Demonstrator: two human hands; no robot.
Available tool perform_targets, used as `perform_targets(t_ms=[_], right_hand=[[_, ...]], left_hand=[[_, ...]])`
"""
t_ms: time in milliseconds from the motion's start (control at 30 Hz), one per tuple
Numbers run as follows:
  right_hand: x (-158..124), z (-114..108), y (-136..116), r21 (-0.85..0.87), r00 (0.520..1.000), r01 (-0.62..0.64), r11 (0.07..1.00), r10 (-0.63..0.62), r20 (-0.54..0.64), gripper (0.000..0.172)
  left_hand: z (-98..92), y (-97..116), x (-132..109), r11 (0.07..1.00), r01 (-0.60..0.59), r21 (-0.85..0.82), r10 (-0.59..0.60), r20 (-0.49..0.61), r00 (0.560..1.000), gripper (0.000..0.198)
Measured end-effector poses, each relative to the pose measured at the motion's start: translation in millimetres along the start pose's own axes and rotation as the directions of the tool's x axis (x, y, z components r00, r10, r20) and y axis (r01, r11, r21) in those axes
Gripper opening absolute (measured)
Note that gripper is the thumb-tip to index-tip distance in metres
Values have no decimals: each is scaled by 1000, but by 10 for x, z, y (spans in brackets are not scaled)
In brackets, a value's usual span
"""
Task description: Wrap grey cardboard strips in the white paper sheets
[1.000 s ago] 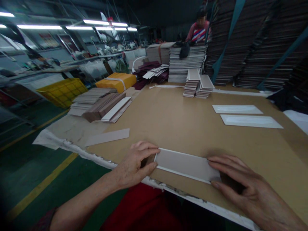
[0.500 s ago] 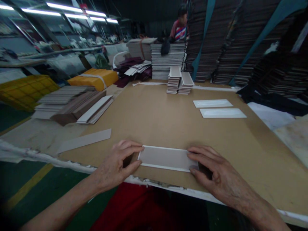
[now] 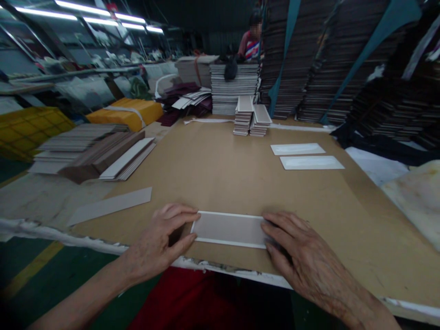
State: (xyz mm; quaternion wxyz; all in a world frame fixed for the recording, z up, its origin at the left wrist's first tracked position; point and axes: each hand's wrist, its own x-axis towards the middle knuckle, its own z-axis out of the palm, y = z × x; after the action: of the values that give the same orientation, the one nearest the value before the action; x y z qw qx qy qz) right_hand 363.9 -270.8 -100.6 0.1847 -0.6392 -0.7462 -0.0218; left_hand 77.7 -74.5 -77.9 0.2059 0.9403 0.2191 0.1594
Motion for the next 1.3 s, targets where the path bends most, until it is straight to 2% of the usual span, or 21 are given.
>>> perform_targets(t_ms=[133, 300, 467, 600, 733, 833, 967, 1300], right_hand=[[33, -2, -91, -106, 999, 29, 994, -31, -18, 37], [118, -18, -261, -175, 997, 67, 982, -73, -28, 39], [104, 53, -326, -218, 998, 57, 974, -53, 24, 44], [30, 110, -278, -232, 998, 57, 971, -57, 8, 45], [0, 160, -226, -225, 994, 63, 972, -81, -71, 44], [7, 196, -211, -200, 986, 75, 977, -102, -131, 44], [6, 231, -211, -170, 984, 73, 983, -99, -146, 43], [-37, 251, -188, -137, 986, 61, 989, -81, -146, 48]], left_hand=[[-36, 35, -11, 979, -109, 172, 105, 31, 994, 29], [-73, 81, 27, 918, -246, 310, 200, 173, 964, 29], [-57, 47, 34, 863, -336, 378, 292, 172, 941, 42], [-80, -42, 29, 937, -268, 225, 229, 184, 956, 34], [-122, -151, 5, 989, -150, -9, 150, 149, 977, 54], [-151, -207, 6, 985, -139, -101, 152, 135, 979, 59], [-178, -228, 54, 972, -168, -165, 187, 112, 976, 52], [-137, -199, 107, 973, -141, -181, 157, 79, 984, 44]])
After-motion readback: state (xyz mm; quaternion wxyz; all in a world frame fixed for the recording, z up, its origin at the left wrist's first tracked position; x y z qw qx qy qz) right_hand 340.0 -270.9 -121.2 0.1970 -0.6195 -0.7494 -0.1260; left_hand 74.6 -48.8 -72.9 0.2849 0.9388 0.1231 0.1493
